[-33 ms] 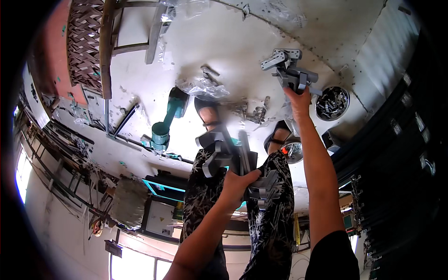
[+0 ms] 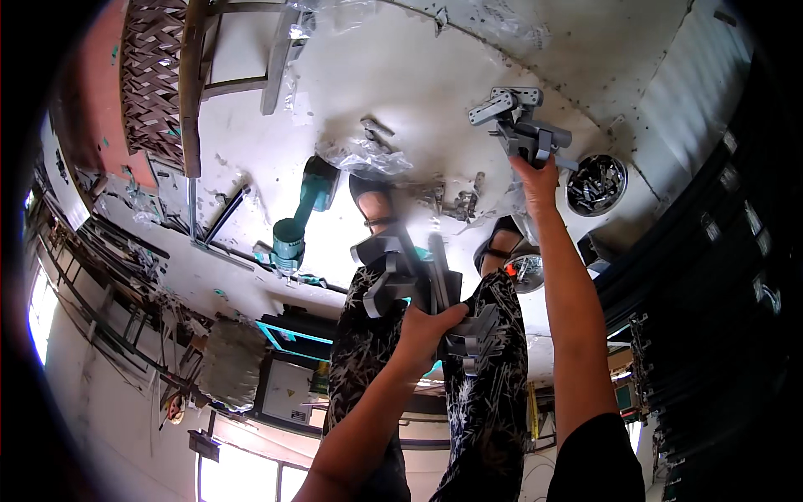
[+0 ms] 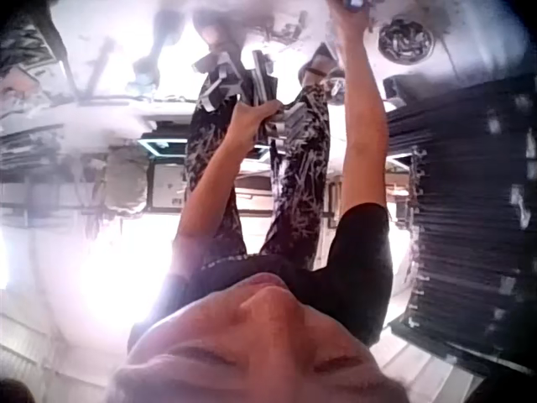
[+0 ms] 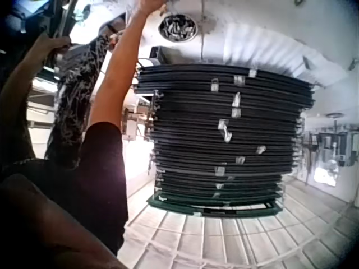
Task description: The person picks up metal brackets and slats, stacks window frames, and collects a bowl of screws on a workshop floor.
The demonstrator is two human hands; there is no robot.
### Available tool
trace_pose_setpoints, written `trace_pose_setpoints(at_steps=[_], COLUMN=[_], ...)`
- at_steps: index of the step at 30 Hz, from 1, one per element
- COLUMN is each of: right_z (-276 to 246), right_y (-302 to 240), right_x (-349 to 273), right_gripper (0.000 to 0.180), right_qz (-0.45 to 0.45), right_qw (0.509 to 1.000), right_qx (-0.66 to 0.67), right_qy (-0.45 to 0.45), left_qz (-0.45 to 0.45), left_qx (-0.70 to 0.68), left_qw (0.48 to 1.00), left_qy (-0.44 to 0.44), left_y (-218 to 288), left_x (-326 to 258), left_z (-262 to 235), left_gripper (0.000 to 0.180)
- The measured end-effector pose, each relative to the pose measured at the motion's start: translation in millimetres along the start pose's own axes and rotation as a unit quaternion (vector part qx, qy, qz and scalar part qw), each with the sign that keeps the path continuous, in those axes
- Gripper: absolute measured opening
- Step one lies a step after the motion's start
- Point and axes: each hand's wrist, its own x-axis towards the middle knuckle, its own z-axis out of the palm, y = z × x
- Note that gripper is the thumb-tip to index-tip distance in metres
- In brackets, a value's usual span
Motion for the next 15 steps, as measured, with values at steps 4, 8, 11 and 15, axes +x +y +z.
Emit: trace_pose_setpoints(at_steps=[4,8,11,15], right_z=[-8.6,-19.2,-20.0,-22.5], right_y=[-13.0,-31.5,-41.7,-47.5], right_x=[1.9,1.1,-2.1,-8.8], right_gripper=[0.035,0.031,0.026,0.021], right_qz=[0.031,0.146,0.174,0.218], right_qw=[0.998,0.977,0.967,0.964], right_qx=[0.018,0.125,0.147,0.124], right_qy=[-0.043,-0.094,-0.118,-0.092], left_qz=[0.005,0.021,0.025,0.01], left_qx=[-0.007,-0.004,-0.004,-0.003], left_qw=[1.0,1.0,1.0,1.0], left_qy=[0.008,0.01,0.013,0.015], left_y=[-4.2,-1.0,-0.3,0.5], left_x=[2.0,0.5,-1.6,-1.5], left_z=[-3.9,-3.8,-5.7,-2.7], left_gripper=[0.024,0.024,0.023,0.024])
